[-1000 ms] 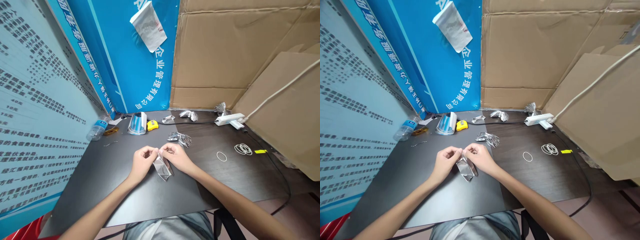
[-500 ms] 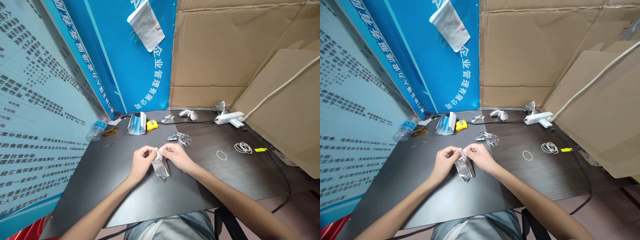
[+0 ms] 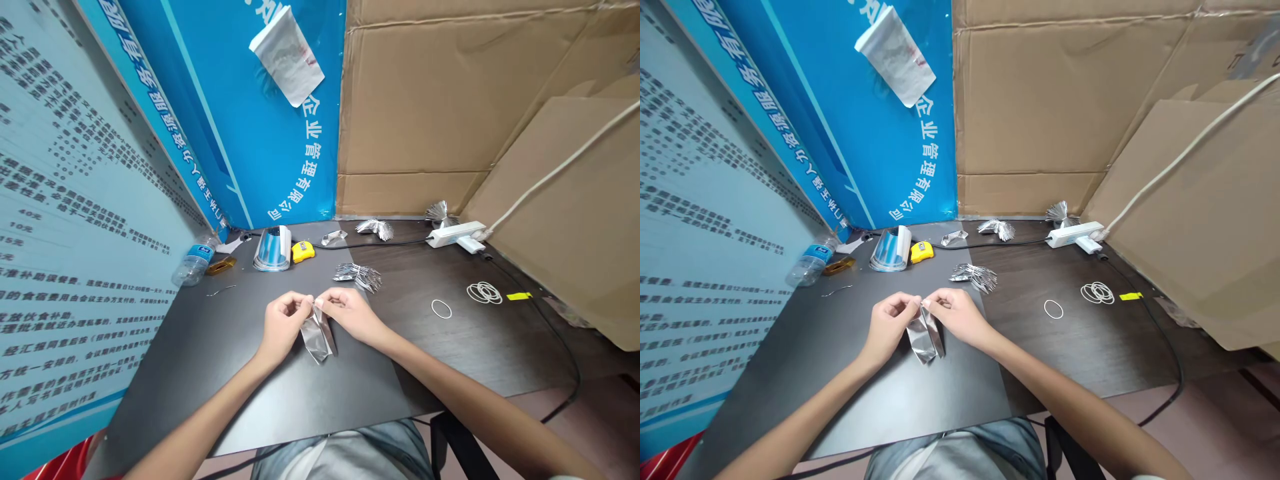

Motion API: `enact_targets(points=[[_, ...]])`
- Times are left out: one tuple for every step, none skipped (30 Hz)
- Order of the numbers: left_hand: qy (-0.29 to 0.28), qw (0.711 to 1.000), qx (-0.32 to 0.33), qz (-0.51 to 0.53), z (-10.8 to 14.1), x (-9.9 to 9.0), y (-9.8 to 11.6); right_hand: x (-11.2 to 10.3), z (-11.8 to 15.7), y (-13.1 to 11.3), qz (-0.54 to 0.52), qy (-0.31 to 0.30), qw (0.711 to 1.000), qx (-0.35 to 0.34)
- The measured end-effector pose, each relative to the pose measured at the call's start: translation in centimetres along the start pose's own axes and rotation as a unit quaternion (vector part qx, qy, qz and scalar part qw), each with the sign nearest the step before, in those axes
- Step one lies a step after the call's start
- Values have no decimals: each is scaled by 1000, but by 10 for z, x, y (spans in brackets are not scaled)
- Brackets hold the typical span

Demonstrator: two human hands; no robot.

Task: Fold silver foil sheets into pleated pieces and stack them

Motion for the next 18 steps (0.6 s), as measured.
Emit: enact_targets(points=[[0, 1000, 0, 7, -1, 0, 0, 0, 0, -1, -19, 3, 1000, 5], [4, 1000, 0, 16, -1, -1, 0, 1, 1, -1, -43, 1, 999, 15], [11, 1000, 1, 26, -2, -2, -1, 2, 1, 0, -69, -5, 997, 31], [21, 999, 3, 37, -3, -4, -1, 4, 1, 1, -89, -13, 995, 51], [32, 998, 6, 48, -4, -5, -2, 4, 2, 3, -102, -21, 992, 70], [40, 998, 9, 58, -5, -7, -2, 4, 1, 5, -107, -26, 990, 85], [43, 997, 11, 66, -6, -7, -3, 2, 0, 6, -104, -24, 990, 90], [41, 996, 11, 73, -7, -8, -3, -1, -1, 7, -94, -17, 992, 86], [34, 996, 9, 78, -8, -7, -3, -4, -3, 7, -78, -8, 994, 76], [24, 996, 1, 82, -9, -7, -4, -8, -5, 7, -59, -3, 996, 63], [11, 996, -11, 84, -10, -6, -4, -10, -6, 7, -37, -2, 998, 51], [-2, 996, -25, 84, -11, -6, -5, -12, -8, 7, -15, -5, 999, 40], [-14, 996, -39, 81, -12, -5, -5, -14, -9, 7, 6, -10, 999, 33], [-26, 996, -49, 75, -13, -5, -5, -15, -10, 7, 24, -16, 999, 28], [-39, 995, -55, 67, -14, -5, -5, -16, -10, 7, 35, -22, 999, 27], [-50, 995, -56, 61, -15, -6, -4, -17, -11, 7, 36, -25, 999, 29], [-56, 995, -55, 61, -15, -6, -3, -19, -11, 7, 23, -22, 999, 35], [-57, 994, -54, 69, -16, -8, -2, -21, -11, 6, -5, -13, 999, 43]])
Point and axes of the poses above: each hand's wrist, its own z-axis away from the middle knuckle, its own x-axis out of the palm, y = z × x, the point moved 5 cm from there along -z, towards the middle knuckle, and after that the axes turned 6 degrees about -x, right-handed, at the moved point
